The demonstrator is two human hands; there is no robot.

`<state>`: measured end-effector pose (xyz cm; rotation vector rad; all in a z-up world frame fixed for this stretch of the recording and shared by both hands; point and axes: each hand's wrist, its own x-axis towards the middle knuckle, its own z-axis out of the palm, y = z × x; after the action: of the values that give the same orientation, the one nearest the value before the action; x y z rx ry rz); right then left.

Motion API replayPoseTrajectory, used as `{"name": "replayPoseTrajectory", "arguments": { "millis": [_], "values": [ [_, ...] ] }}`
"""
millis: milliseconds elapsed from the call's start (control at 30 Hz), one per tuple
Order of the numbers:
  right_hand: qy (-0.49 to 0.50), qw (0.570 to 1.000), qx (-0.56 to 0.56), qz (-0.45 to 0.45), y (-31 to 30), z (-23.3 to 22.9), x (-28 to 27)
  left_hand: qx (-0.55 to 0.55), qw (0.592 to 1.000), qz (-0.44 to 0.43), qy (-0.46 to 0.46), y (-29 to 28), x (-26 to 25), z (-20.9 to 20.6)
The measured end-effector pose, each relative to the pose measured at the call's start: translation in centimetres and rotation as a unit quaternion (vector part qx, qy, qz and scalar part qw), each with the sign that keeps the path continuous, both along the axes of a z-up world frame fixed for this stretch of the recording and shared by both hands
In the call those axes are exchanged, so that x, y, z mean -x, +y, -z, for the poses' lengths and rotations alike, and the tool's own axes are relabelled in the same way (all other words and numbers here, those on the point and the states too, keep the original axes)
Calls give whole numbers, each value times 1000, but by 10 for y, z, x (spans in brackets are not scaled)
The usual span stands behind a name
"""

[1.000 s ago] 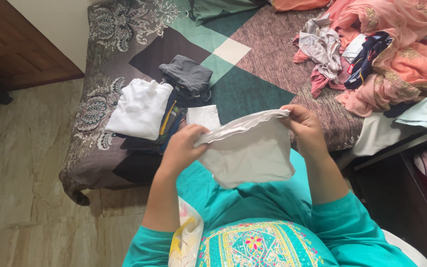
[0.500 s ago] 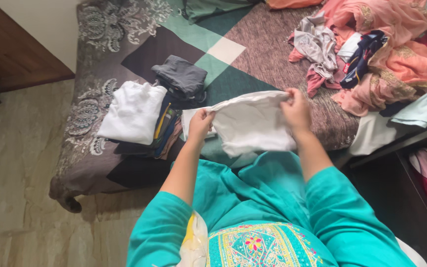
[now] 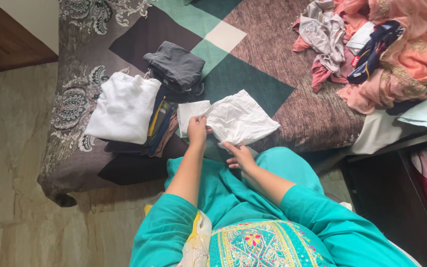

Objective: The person folds clothes by hand, including pants and shirts, on a bed and stacks them into a pile.

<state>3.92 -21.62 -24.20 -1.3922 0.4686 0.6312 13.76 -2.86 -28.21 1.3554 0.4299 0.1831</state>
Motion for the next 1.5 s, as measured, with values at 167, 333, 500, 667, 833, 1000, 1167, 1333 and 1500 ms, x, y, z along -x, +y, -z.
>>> {"name": "replayPoseTrajectory", "arguments": {
  "millis": [167, 333, 500, 667, 833, 1000, 1167, 1333, 1500],
  "values": [
    [-160, 971, 49, 173, 14, 12, -3, 106, 994, 30, 24, -29, 18, -37],
    [-244, 943, -38, 222, -11, 39, -25, 190, 981, 27, -35, -46, 34, -100],
    [-301, 874, -194, 328, -63, -21, -51, 232, 968, -3, -96, -39, 55, -179],
    [-269, 872, -270, 307, -74, -118, -23, 278, 950, 18, -143, -50, 83, -241],
    [-305, 934, -137, 128, -57, -147, -5, 285, 945, 68, -143, -62, 102, -266],
    [-272, 946, -152, 86, -81, -145, -56, 266, 952, 80, -126, -49, 82, -251],
    [-235, 923, -273, 134, -94, -186, -92, 261, 942, 148, -147, -31, 27, -259],
    [-392, 834, -350, 169, -106, -201, -91, 256, 919, 183, -236, -40, 17, -252],
    [-303, 932, -150, 129, -135, -95, -102, 157, 974, 124, -106, -41, 32, -101]
  ]
}}
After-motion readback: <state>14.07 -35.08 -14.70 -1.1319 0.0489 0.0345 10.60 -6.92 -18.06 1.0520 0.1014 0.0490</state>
